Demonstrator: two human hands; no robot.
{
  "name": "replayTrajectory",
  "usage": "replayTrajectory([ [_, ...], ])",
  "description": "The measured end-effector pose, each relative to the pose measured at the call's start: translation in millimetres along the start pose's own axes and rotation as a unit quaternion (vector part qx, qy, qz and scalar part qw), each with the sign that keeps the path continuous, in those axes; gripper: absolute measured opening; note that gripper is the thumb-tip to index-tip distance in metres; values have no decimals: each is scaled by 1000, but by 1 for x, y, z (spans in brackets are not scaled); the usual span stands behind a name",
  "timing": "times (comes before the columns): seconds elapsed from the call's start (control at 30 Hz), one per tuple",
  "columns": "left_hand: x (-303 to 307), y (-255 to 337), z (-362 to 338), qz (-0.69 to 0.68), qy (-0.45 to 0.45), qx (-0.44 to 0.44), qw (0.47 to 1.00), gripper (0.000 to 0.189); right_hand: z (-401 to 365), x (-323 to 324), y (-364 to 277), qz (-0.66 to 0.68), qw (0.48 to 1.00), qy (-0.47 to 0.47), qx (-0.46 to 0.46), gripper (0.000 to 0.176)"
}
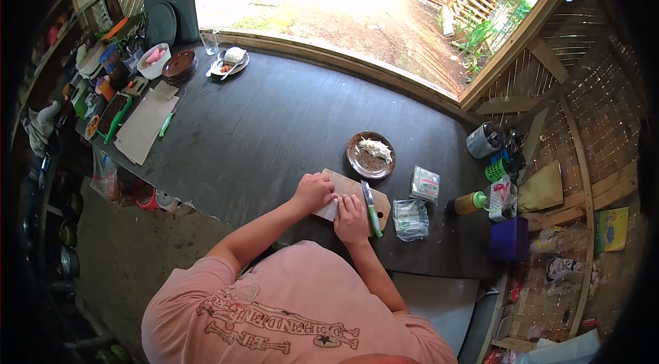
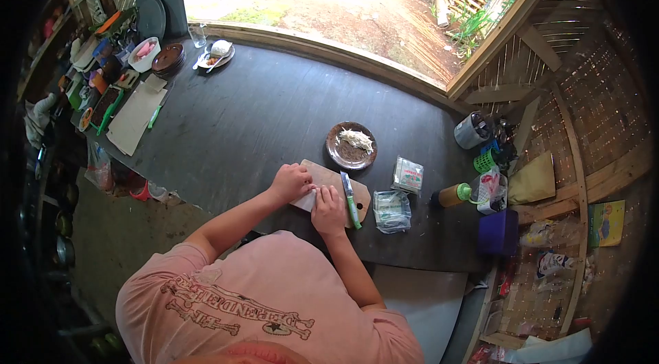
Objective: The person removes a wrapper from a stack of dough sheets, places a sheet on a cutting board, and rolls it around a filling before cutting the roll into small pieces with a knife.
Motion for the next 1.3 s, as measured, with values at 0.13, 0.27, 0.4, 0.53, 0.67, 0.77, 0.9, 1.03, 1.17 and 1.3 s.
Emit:
replayTrajectory([
  [0.13,-10,-7,0,-31,8,2,999,18,-8,-12,-2,-3,999,-32,-15,50],
  [0.27,-12,-8,-4,-75,1,-13,997,16,-6,-18,-1,-14,997,-70,-31,54],
  [0.4,-12,-4,-8,-48,21,-74,996,11,-8,-21,-1,-13,996,-80,-24,55],
  [0.53,-11,1,-11,16,19,-121,992,10,-11,-21,2,2,997,-78,-23,57],
  [0.67,3,4,-20,-5,25,-154,988,10,-3,-13,0,-12,996,-92,-7,63],
  [0.77,7,4,-26,8,40,-165,985,12,-2,-21,-2,1,996,-94,-10,67],
  [0.9,4,-11,-21,-38,36,-145,988,11,-3,-17,-3,-4,991,-133,-14,69],
  [1.03,11,-27,-19,-86,54,-78,992,11,-17,-18,5,28,991,-117,-57,70],
  [1.17,14,-37,-18,-103,38,-26,994,15,-15,-15,4,15,990,-131,-59,70],
  [1.3,13,-33,-14,-100,1,0,995,14,-13,-15,5,17,990,-128,-57,68],
])
Point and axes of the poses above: each hand's wrist, its own z-axis towards the middle knuckle, its own x-axis out of the back of the hand, y = z × x, the point moved 8 cm from there along z, towards the middle knuckle, and after that the axes turned 13 degrees about x, right-handed, at the moved point
